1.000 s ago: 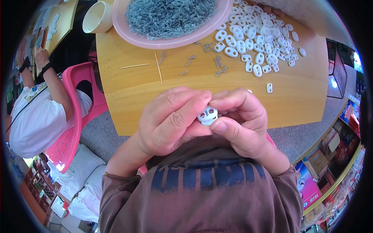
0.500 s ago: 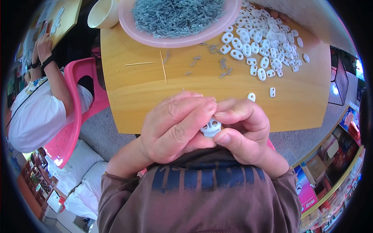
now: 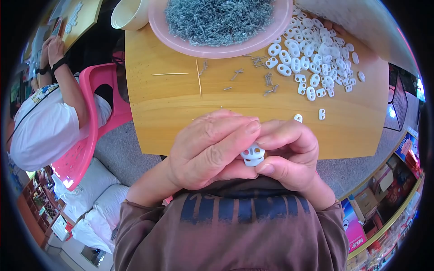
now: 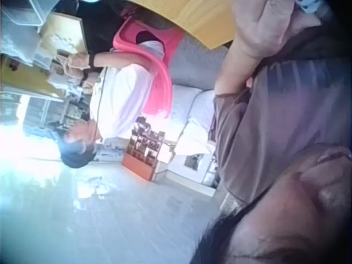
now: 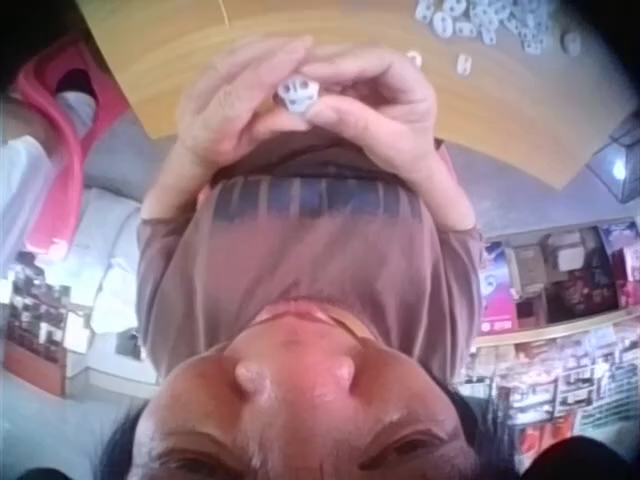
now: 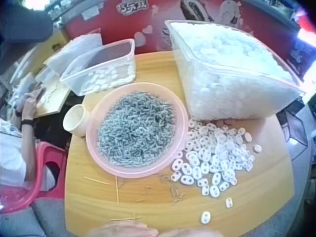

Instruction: Assembling small white plastic components with metal springs and pins at a workbench.

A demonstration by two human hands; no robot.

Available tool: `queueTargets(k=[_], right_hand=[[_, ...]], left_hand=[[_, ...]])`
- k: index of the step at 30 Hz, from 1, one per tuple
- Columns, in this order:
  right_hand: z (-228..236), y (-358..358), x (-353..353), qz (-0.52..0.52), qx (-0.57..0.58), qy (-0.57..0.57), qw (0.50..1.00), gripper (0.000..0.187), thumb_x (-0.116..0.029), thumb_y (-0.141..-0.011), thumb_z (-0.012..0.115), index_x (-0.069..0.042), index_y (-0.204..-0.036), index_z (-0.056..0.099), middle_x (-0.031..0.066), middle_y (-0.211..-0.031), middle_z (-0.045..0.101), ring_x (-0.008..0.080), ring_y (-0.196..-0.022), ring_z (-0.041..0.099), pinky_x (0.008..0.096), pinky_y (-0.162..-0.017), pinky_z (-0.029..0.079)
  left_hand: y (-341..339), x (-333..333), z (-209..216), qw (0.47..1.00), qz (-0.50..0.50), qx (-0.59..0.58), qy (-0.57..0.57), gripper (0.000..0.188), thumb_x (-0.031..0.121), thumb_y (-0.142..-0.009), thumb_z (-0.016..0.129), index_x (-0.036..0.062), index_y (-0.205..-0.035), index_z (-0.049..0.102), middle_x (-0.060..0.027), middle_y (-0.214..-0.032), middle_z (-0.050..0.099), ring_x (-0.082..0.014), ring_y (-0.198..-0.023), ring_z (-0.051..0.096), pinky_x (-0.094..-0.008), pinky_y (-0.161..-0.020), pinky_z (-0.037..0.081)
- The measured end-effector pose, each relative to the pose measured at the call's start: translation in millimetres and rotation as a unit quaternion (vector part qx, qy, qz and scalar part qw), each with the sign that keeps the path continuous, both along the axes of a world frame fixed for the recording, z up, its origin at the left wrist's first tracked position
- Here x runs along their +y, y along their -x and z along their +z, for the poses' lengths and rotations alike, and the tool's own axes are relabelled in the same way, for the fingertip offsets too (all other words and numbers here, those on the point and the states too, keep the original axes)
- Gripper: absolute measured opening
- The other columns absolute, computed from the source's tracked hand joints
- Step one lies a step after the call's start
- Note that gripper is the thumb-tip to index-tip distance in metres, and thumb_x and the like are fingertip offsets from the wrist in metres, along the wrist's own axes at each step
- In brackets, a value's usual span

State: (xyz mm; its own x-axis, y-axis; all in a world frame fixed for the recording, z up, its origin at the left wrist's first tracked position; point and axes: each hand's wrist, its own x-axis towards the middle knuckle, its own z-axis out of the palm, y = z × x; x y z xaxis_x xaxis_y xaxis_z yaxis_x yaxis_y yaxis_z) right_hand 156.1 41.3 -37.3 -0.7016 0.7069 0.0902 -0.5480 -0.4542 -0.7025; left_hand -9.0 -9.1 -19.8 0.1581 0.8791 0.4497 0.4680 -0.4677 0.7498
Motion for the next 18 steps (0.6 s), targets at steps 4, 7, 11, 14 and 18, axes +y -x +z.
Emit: queueTargets(k=[4,7,11,14,18], right_hand=[[0.9,-1.6,-0.7,0.002,-0.009,-0.012,1.0,0.026,0.008,-0.076,0.057,0.004,-0.1,0.052,0.0176,-0.103,0.056,0.0202,-0.098,0.054,0.0302,-0.085,0.041],[0.7,-2.5,-1.7,-0.009,-0.017,-0.044,0.999,0.026,0.008,-0.076,0.057,0.004,-0.101,0.052,0.0176,-0.102,0.056,0.0201,-0.097,0.054,0.0301,-0.085,0.041],[-0.8,-3.5,-3.1,-0.018,-0.014,-0.03,0.999,0.024,0.008,-0.076,0.057,0.004,-0.099,0.053,0.0176,-0.101,0.057,0.0203,-0.095,0.055,0.0306,-0.083,0.042],[-0.9,-4.1,-2.6,-0.024,-0.012,-0.032,0.999,0.023,0.008,-0.076,0.057,0.004,-0.098,0.054,0.0173,-0.101,0.057,0.0205,-0.095,0.055,0.031,-0.083,0.042],[-0.3,-3.6,-2.5,-0.036,-0.018,-0.038,0.998,0.022,0.009,-0.076,0.056,0.004,-0.098,0.054,0.017,-0.099,0.057,0.0211,-0.093,0.056,0.0308,-0.081,0.043]], left_hand=[[1.7,-2.1,2.4,1.0,-0.003,0.026,0.0,0.049,0.018,-0.066,0.07,-0.0051,-0.106,0.053,-0.0159,-0.097,0.057,-0.0238,-0.081,0.059,-0.0318,-0.068,0.048],[0.7,-1.6,2.0,1.0,-0.012,0.025,-0.013,0.047,0.017,-0.066,0.07,-0.0054,-0.104,0.054,-0.0155,-0.096,0.058,-0.0234,-0.078,0.059,-0.0308,-0.066,0.048],[-0.7,-5.4,1.0,0.999,-0.012,0.03,0.002,0.045,0.018,-0.07,0.067,-0.0025,-0.107,0.051,-0.015,-0.098,0.056,-0.0259,-0.084,0.058,-0.0355,-0.072,0.047],[-1.6,-6.3,0.3,0.999,-0.017,0.031,0.023,0.044,0.021,-0.074,0.064,0.001,-0.11,0.048,-0.0146,-0.101,0.054,-0.0285,-0.09,0.057,-0.0406,-0.08,0.045],[-2.9,1.3,1.0,0.999,-0.015,0.008,-0.027,0.042,0.012,-0.067,0.069,-0.0074,-0.101,0.055,-0.0171,-0.094,0.057,-0.0246,-0.078,0.059,-0.0333,-0.066,0.05]])
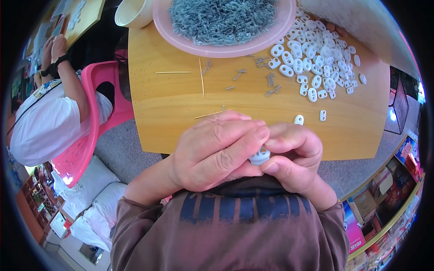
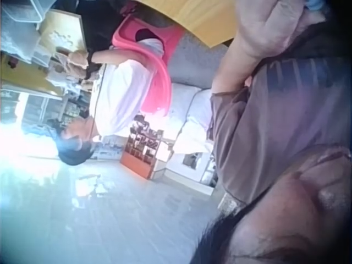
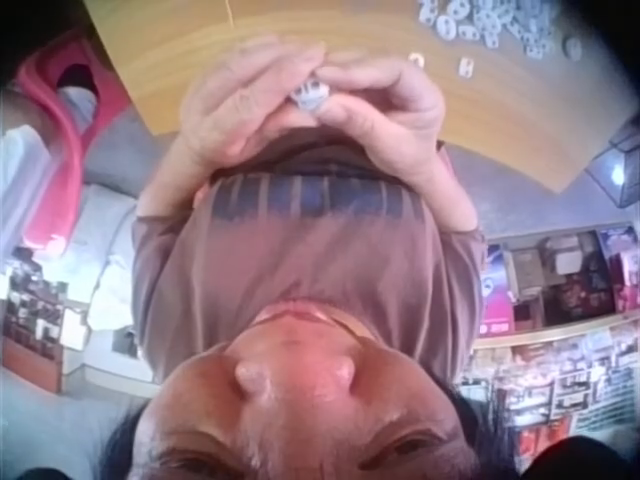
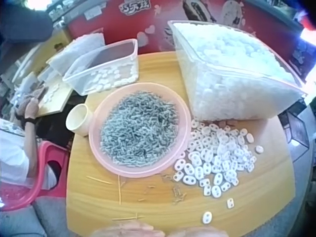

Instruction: Assembling small white plastic components with metal springs and pins at a workbench.

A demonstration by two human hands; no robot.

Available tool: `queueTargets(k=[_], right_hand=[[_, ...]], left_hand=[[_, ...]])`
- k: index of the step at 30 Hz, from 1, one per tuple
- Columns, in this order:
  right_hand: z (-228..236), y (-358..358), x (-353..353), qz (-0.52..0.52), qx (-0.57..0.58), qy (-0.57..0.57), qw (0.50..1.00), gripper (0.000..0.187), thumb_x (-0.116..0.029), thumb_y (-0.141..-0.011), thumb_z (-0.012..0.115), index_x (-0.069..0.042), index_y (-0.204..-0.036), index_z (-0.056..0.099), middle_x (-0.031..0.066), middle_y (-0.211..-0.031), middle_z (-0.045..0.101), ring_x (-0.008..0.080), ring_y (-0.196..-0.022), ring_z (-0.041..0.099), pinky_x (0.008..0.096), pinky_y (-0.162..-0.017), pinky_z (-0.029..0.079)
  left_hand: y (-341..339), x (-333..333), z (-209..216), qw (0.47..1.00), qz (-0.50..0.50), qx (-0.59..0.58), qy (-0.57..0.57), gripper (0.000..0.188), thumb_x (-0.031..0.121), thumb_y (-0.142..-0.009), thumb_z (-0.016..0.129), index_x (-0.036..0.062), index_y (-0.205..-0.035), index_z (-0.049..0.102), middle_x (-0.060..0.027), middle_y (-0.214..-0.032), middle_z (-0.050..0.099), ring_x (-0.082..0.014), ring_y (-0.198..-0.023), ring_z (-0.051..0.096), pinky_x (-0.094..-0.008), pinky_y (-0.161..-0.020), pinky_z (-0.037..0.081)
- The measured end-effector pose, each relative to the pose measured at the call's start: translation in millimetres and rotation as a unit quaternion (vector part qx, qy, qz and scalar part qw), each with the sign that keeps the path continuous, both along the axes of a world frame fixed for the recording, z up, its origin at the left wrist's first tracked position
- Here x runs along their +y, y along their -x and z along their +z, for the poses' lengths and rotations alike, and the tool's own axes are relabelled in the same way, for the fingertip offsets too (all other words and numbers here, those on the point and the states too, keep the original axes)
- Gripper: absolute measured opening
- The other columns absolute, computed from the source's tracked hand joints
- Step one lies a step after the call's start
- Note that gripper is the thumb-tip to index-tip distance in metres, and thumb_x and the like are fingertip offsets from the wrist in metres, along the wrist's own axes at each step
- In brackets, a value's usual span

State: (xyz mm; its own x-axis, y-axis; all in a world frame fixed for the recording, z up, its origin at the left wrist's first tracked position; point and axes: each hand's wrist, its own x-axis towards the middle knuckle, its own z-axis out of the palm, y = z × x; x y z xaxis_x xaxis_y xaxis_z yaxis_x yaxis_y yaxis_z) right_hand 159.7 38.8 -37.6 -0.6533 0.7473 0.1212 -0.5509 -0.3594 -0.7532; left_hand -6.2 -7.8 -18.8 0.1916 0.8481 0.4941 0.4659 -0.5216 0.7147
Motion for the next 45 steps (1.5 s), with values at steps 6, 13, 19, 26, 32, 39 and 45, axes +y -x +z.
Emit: queueTargets(k=[6,13,19,26,32,39,45], right_hand=[[0.1,-1.5,-3.0,0.005,-0.029,-0.01,0.999,0.02,0.009,-0.076,0.056,0.004,-0.095,0.054,0.0159,-0.096,0.058,0.0203,-0.089,0.057,0.0301,-0.078,0.045],[1.4,1.1,-3.8,-0.007,-0.013,0.023,1.0,0.018,0.009,-0.077,0.055,0.004,-0.094,0.054,0.0158,-0.096,0.058,0.0201,-0.088,0.057,0.0302,-0.078,0.045],[3.3,0.6,-2.1,-0.012,-0.023,0.038,0.999,0.021,0.007,-0.077,0.055,0.003,-0.097,0.053,0.0163,-0.101,0.057,0.0192,-0.093,0.055,0.0297,-0.081,0.043],[3.2,1.0,1.2,-0.002,-0.028,0.028,0.999,0.025,0.006,-0.077,0.056,0.004,-0.102,0.052,0.0153,-0.103,0.056,0.0186,-0.097,0.053,0.0297,-0.084,0.041],[4.1,-0.8,0.9,0.004,-0.031,0.07,0.997,0.021,0.001,-0.082,0.051,0.004,-0.103,0.051,0.0138,-0.103,0.056,0.0164,-0.097,0.053,0.0287,-0.084,0.041],[2.8,-1.8,1.8,0.0,-0.055,0.09,0.994,0.019,0.001,-0.083,0.05,0.004,-0.102,0.052,0.012,-0.101,0.056,0.0143,-0.095,0.053,0.0264,-0.082,0.043],[5.9,1.8,-1.7,-0.026,-0.114,0.108,0.987,0.015,-0.003,-0.08,0.055,0.001,-0.095,0.053,0.0117,-0.093,0.058,0.0163,-0.085,0.056,0.0292,-0.078,0.044]], left_hand=[[-1.8,-4.6,-5.1,0.999,0.023,-0.002,-0.03,0.039,0.011,-0.068,0.068,-0.0064,-0.101,0.055,-0.0166,-0.094,0.059,-0.0243,-0.082,0.06,-0.0346,-0.07,0.05],[-0.5,-2.6,-0.6,1.0,0.002,0.02,0.024,0.041,0.012,-0.071,0.067,-0.0014,-0.106,0.05,-0.0165,-0.097,0.056,-0.0274,-0.087,0.059,-0.0394,-0.079,0.048],[1.9,5.0,-3.3,1.0,0.01,-0.006,0.007,0.042,0.012,-0.067,0.069,-0.0062,-0.102,0.055,-0.0163,-0.094,0.058,-0.0251,-0.081,0.06,-0.034,-0.07,0.05],[7.0,8.0,-3.9,0.999,-0.012,-0.02,0.03,0.047,0.018,-0.068,0.069,-0.0044,-0.106,0.051,-0.0171,-0.096,0.057,-0.0276,-0.084,0.059,-0.0359,-0.074,0.048],[9.4,8.3,-8.3,0.999,-0.023,-0.001,0.049,0.048,0.023,-0.071,0.067,-0.0042,-0.107,0.05,-0.0188,-0.098,0.057,-0.0302,-0.086,0.058,-0.038,-0.077,0.047],[5.4,12.3,-7.9,0.999,-0.005,-0.019,0.045,0.045,0.017,-0.067,0.069,-0.0037,-0.105,0.054,-0.0156,-0.097,0.058,-0.0266,-0.081,0.059,-0.0331,-0.068,0.048],[6.7,8.3,-11.1,0.997,0.004,-0.04,0.062,0.044,0.018,-0.068,0.069,-0.0024,-0.104,0.054,-0.0142,-0.093,0.058,-0.026,-0.078,0.058,-0.0336,-0.067,0.047]])
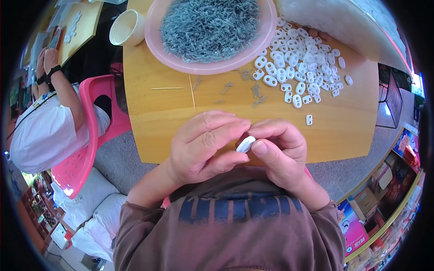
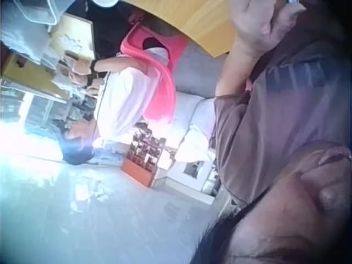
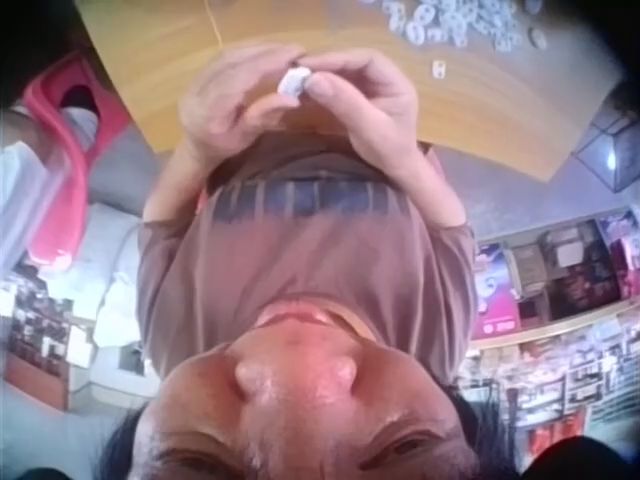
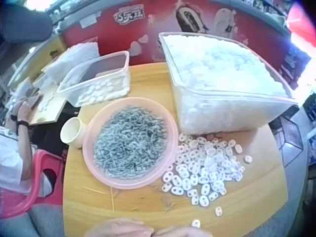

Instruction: Assembling small white plastic components with metal springs and pins at a workbench.

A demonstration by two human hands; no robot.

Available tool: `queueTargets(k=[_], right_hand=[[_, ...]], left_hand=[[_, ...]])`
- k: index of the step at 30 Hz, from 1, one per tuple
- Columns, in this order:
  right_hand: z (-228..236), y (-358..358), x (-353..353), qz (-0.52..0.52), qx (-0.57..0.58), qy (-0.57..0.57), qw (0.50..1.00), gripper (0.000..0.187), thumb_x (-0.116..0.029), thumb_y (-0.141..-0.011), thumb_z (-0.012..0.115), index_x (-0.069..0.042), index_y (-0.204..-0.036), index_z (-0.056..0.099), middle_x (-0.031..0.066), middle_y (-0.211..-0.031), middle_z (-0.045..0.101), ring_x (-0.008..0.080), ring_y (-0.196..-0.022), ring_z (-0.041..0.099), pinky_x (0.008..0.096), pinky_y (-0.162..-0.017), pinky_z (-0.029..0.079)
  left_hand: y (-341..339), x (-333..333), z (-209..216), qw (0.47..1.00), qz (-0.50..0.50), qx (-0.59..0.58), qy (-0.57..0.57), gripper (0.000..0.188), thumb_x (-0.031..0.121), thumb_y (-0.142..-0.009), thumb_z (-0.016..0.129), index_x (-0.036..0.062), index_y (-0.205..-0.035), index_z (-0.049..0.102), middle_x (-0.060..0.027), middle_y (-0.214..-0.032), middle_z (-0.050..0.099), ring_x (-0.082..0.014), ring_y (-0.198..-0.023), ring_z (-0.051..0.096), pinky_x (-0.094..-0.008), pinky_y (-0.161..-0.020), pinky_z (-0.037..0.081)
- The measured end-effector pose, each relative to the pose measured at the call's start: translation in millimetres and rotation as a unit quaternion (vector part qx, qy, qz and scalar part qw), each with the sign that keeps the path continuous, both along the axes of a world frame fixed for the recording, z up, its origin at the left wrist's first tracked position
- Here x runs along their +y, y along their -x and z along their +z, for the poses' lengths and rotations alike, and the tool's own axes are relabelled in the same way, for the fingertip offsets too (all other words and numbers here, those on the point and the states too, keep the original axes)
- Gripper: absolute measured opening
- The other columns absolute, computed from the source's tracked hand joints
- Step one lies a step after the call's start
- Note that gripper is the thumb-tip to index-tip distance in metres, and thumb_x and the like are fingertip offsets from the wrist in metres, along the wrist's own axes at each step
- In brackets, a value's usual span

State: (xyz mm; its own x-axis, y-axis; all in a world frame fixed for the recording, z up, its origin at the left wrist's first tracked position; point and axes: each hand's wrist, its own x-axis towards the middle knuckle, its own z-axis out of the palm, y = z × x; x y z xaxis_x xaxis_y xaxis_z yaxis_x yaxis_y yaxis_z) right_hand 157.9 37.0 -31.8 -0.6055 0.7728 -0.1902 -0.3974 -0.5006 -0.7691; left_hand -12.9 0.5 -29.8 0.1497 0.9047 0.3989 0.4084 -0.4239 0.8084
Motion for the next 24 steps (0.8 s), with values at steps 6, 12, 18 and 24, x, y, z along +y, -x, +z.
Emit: queueTargets(k=[6,12,18,24], right_hand=[[3.8,0.3,-3.4,-0.005,0.003,0.042,0.999,0.018,-0.003,-0.08,0.056,0.001,-0.097,0.051,0.0093,-0.091,0.057,0.0125,-0.083,0.056,0.0251,-0.075,0.045],[6.8,-3.2,5.4,-0.008,0.002,0.056,0.998,0.017,-0.004,-0.08,0.057,0.0,-0.095,0.051,0.0077,-0.089,0.057,0.0106,-0.082,0.055,0.0237,-0.074,0.044],[6.3,-2.1,5.5,-0.022,0.024,0.053,0.998,0.014,-0.004,-0.08,0.056,0.0,-0.093,0.052,0.0076,-0.09,0.057,0.0104,-0.082,0.054,0.0233,-0.075,0.043],[4.6,-1.4,5.4,-0.02,0.023,0.036,0.999,0.012,-0.002,-0.08,0.055,0.001,-0.092,0.052,0.0088,-0.089,0.057,0.0114,-0.083,0.054,0.0239,-0.075,0.043]], left_hand=[[-2.9,-3.7,0.9,0.999,0.012,-0.025,0.022,0.044,0.016,-0.067,0.07,-0.0008,-0.104,0.055,-0.0127,-0.095,0.057,-0.0246,-0.078,0.057,-0.0326,-0.067,0.046],[-5.4,4.6,-1.2,1.0,0.001,-0.016,0.001,0.045,0.014,-0.064,0.072,0.0009,-0.104,0.055,-0.0115,-0.095,0.057,-0.0232,-0.078,0.056,-0.0322,-0.066,0.045],[-6.7,4.6,0.4,1.0,0.017,-0.001,-0.001,0.042,0.013,-0.064,0.072,0.0009,-0.101,0.057,-0.0107,-0.091,0.058,-0.023,-0.078,0.056,-0.0326,-0.066,0.045],[-7.0,2.6,1.6,0.999,0.032,0.005,0.003,0.039,0.011,-0.065,0.071,0.0005,-0.1,0.058,-0.0107,-0.089,0.058,-0.0224,-0.074,0.056,-0.0311,-0.063,0.046]])
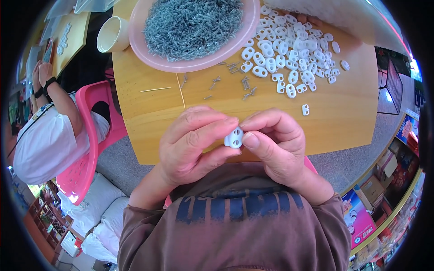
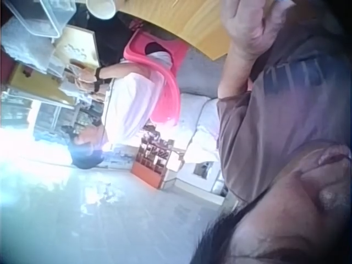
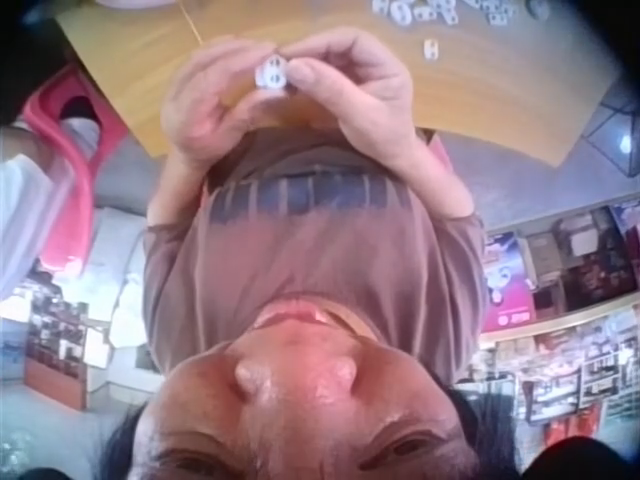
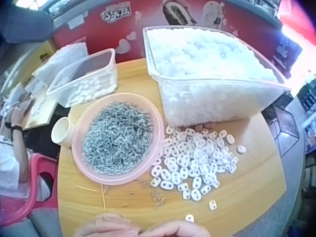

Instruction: Assembling small white plastic components with metal springs and pins at a workbench.

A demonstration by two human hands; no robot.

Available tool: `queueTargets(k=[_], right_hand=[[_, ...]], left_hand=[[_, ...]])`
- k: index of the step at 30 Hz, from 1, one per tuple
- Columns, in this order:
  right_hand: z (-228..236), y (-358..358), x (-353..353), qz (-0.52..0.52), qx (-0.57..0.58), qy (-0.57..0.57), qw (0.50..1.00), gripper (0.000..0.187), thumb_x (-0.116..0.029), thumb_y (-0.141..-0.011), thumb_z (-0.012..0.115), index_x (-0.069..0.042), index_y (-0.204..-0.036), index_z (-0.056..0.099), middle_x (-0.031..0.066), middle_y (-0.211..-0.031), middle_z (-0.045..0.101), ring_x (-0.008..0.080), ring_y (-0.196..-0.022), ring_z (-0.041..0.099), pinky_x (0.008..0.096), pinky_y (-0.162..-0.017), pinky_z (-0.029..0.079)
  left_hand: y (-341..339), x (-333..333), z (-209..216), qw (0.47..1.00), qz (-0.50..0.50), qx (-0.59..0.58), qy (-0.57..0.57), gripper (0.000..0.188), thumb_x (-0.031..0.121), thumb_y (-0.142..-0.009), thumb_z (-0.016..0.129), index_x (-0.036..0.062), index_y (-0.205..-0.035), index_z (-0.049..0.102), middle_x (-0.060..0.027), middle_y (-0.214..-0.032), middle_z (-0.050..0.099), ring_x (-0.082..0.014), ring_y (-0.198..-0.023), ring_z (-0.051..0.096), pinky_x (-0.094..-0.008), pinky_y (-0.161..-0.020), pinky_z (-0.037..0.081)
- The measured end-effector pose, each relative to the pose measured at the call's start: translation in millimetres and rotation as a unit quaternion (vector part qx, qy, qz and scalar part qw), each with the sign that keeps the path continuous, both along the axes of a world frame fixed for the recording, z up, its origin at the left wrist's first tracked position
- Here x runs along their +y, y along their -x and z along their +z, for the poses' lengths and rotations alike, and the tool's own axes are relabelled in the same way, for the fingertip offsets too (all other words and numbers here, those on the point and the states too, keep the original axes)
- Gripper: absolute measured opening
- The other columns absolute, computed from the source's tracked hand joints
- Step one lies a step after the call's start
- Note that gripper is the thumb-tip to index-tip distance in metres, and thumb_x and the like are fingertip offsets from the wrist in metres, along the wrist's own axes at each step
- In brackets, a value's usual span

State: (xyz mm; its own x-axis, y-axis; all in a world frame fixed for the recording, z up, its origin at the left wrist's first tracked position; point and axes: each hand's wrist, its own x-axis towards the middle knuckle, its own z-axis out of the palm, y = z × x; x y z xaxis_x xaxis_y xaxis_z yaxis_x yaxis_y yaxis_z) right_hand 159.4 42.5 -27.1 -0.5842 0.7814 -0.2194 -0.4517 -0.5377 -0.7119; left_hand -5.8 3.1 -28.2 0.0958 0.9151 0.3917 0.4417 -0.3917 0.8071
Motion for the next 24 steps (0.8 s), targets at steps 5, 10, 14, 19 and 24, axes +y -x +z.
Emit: queueTargets(k=[5,10,14,19,24], right_hand=[[0.3,1.5,-0.5,0.0,-0.008,-0.01,1.0,0.011,0.0,-0.08,0.055,0.001,-0.091,0.052,0.0096,-0.089,0.057,0.0121,-0.082,0.054,0.0243,-0.075,0.043],[0.7,1.8,-0.9,0.003,-0.009,-0.012,1.0,0.011,0.0,-0.08,0.055,0.001,-0.09,0.052,0.0101,-0.088,0.057,0.0125,-0.081,0.055,0.0246,-0.074,0.043],[1.3,-0.1,0.4,0.003,-0.006,-0.015,1.0,0.012,0.0,-0.08,0.055,0.001,-0.091,0.051,0.0105,-0.089,0.057,0.0131,-0.082,0.055,0.025,-0.075,0.043],[4.3,1.4,3.0,-0.01,-0.007,-0.011,1.0,0.016,0.0,-0.08,0.055,0.001,-0.094,0.05,0.0109,-0.091,0.057,0.0142,-0.085,0.055,0.0267,-0.079,0.044],[-3.0,3.9,2.5,-0.014,0.012,-0.048,0.999,0.016,0.001,-0.079,0.054,-0.001,-0.095,0.049,0.0153,-0.098,0.056,0.0179,-0.091,0.054,0.0314,-0.082,0.043]], left_hand=[[0.3,-1.9,2.5,1.0,0.006,0.013,0.008,0.039,0.011,-0.065,0.071,0.0,-0.1,0.058,-0.0108,-0.088,0.058,-0.0226,-0.073,0.056,-0.0306,-0.063,0.046],[1.9,-1.2,3.3,1.0,-0.005,0.005,0.013,0.039,0.01,-0.065,0.071,-0.0001,-0.1,0.057,-0.0109,-0.088,0.058,-0.0225,-0.074,0.056,-0.0308,-0.063,0.046],[-1.5,1.2,9.0,0.999,0.008,-0.006,0.035,0.039,0.008,-0.065,0.071,0.0,-0.1,0.056,-0.0112,-0.09,0.058,-0.0231,-0.077,0.057,-0.0295,-0.066,0.046],[-0.2,5.1,10.4,0.996,-0.005,-0.038,0.078,0.036,0.005,-0.066,0.069,0.0012,-0.1,0.057,-0.0112,-0.091,0.058,-0.0237,-0.079,0.057,-0.0284,-0.069,0.046],[-1.5,3.8,3.8,0.999,0.033,-0.013,0.016,0.03,0.001,-0.067,0.066,0.0046,-0.096,0.06,-0.0104,-0.095,0.056,-0.0223,-0.08,0.055,-0.0299,-0.068,0.045]])
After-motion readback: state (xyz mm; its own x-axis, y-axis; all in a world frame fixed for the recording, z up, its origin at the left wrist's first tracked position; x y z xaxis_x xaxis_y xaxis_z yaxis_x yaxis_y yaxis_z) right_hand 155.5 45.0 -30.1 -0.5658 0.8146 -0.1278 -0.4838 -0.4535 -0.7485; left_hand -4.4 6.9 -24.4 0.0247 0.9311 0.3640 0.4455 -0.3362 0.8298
